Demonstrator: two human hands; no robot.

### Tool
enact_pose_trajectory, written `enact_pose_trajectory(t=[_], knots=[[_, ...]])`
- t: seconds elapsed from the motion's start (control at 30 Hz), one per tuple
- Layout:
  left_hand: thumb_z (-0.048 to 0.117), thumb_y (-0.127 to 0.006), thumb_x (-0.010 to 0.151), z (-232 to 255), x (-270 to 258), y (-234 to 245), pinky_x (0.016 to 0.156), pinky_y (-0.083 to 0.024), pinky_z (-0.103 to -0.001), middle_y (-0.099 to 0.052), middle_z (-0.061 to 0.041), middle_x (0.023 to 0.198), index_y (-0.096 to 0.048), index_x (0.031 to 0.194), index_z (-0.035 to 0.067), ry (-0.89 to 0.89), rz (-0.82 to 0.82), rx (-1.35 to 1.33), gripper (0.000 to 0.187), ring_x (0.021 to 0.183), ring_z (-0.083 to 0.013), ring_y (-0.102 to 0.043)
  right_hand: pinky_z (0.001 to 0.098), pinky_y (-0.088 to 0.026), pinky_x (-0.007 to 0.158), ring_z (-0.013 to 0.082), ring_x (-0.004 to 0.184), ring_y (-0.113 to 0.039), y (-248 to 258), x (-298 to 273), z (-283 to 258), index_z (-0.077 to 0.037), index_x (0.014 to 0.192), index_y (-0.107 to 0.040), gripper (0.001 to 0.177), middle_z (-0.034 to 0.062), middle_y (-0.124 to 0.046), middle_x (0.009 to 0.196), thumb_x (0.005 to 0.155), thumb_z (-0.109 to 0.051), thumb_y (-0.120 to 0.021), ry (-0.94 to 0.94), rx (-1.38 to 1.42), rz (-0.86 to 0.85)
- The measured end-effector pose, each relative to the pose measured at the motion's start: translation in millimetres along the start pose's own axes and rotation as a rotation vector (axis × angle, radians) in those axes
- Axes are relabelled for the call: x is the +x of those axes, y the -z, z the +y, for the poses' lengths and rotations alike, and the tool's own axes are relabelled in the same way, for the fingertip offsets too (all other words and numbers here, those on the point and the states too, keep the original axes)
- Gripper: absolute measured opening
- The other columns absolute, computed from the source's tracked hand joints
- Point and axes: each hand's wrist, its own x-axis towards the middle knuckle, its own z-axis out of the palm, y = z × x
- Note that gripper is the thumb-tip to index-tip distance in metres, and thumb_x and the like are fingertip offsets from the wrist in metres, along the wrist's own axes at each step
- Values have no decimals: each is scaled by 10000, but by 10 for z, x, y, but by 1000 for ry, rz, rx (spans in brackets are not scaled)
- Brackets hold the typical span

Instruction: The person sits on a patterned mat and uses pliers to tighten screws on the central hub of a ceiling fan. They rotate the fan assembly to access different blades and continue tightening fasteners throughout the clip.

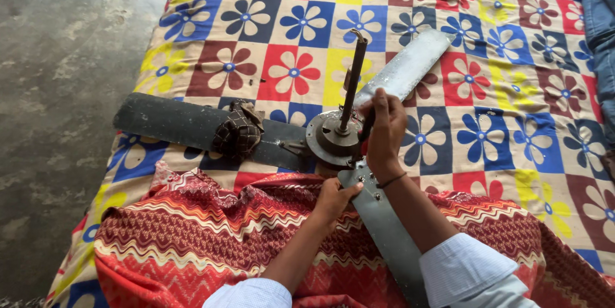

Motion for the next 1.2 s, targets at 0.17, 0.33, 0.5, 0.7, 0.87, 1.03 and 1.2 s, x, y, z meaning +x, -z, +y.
enact_pose_trajectory(t=[0.17,0.33,0.5,0.7,0.87,1.03,1.2], knots=[[150,-742,913,-46,79,80,691,-567,-288,-747,-78,911,-719,991,-31,4,-22,17,198,755,-133,-694,246,-505,632,109,671,-616,-70,3,82,-44,880,-625,345,53,-641,737,1101,-304,-574,115,52,-79],[159,-710,934,18,26,40,723,-605,-290,-758,-74,935,-721,1021,-24,63,-73,-131,203,789,-142,-717,277,-507,568,147,612,-624,115,244,30,-47,866,-605,301,72,-650,711,1083,-255,-591,62,141,-49],[187,-727,916,129,19,83,692,-624,-308,-736,-47,937,-716,1064,39,115,-24,-269,210,782,-133,-714,329,-582,663,205,651,-680,640,423,-206,-42,907,-629,320,101,-669,710,1034,-335,-637,-140,250,201],[179,-768,872,82,75,60,715,-609,-336,-738,-65,937,-673,1077,40,154,-72,-321,266,802,-178,-717,437,-644,766,231,745,-707,777,324,-201,-21,966,-610,348,99,-661,828,973,-336,-756,-236,342,249],[147,-803,805,25,60,48,828,-639,-352,-678,-135,1086,-506,1185,6,126,-97,-434,502,923,-219,-724,418,-637,785,234,780,-722,517,308,-171,-30,1004,-594,322,122,-693,844,1036,-343,-665,-105,292,-9],[122,-837,722,31,59,90,937,-587,-382,-612,-174,1200,-345,1246,35,59,-44,-493,724,1066,-235,-673,380,-607,697,201,829,-734,324,268,-110,8,1067,-620,369,106,-719,892,1043,-359,-617,-147,151,-149],[153,-833,719,26,35,133,957,-555,-409,-607,-138,1176,-364,1225,50,75,-43,-457,697,1074,-238,-650,321,-592,747,160,971,-702,275,147,-45,42,1329,-544,479,112,-718,1089,1003,-292,-655,-69,-10,-325]])
